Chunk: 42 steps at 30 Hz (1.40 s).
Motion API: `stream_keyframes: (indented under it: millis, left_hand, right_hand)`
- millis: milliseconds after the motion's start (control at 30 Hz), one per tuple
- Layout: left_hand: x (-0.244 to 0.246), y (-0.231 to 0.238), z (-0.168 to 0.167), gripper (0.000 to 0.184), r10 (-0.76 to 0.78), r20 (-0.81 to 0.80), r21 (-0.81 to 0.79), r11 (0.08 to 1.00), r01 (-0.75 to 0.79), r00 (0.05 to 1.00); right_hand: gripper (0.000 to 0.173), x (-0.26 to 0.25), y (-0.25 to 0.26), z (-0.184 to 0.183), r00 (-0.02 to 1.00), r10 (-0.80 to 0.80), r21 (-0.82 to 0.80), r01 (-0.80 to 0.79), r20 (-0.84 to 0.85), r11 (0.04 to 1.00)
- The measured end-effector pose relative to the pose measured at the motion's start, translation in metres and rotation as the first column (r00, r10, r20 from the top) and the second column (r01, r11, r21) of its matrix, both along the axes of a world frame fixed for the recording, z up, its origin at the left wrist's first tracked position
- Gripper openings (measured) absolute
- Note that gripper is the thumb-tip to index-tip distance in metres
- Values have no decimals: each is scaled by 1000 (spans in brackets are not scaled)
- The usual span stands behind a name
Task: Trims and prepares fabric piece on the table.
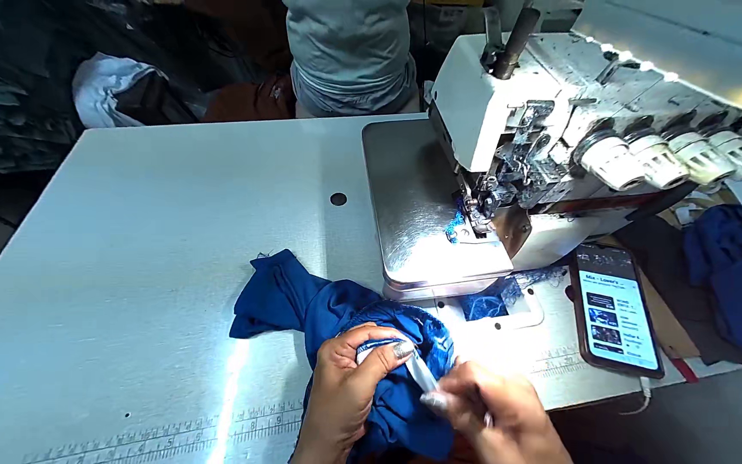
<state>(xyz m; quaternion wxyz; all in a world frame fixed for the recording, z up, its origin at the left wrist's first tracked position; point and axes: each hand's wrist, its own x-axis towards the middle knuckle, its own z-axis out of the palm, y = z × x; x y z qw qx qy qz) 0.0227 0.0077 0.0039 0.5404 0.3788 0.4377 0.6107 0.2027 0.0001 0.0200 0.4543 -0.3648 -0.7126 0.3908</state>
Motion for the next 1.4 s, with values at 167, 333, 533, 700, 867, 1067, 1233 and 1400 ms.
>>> stream_keyframes:
  millis: [167,333,533,700,867,1067,1233,1400]
  left_hand:
    - [-5,-1,-4,6,-151,-31,98,983,153,988]
    - [-4,-1,4,15,-181,-131,-17,983,180,975]
    - [-2,-1,2,14,-171,-199,-29,985,169,965]
    - [3,-3,-1,12,-87,-298,34,994,101,951]
    - [9,-4,-4,8,37,-380,68,998,-12,924]
    - [6,-1,-8,6,7,-362,170,984,58,932]
    - [-1,0,-5,10,-129,-295,108,980,167,947]
    - [2,0,2,8,-92,-183,-27,996,89,979]
  right_hand:
    - [4,0,20,-10,972,-215,-160,199,-93,967]
    - [8,2,15,-10,968,-249,-99,246,-16,964]
    - [11,7,13,-13,940,-338,99,333,44,938]
    - [8,6,7,-5,914,-394,297,353,92,887]
    - [7,-1,2,-6,867,-462,450,343,185,824]
    - [16,6,7,-12,893,-398,276,335,213,901]
    - [11,12,18,-10,942,-285,1,289,178,957]
    - [45,7,8,-2,892,-363,146,335,269,931]
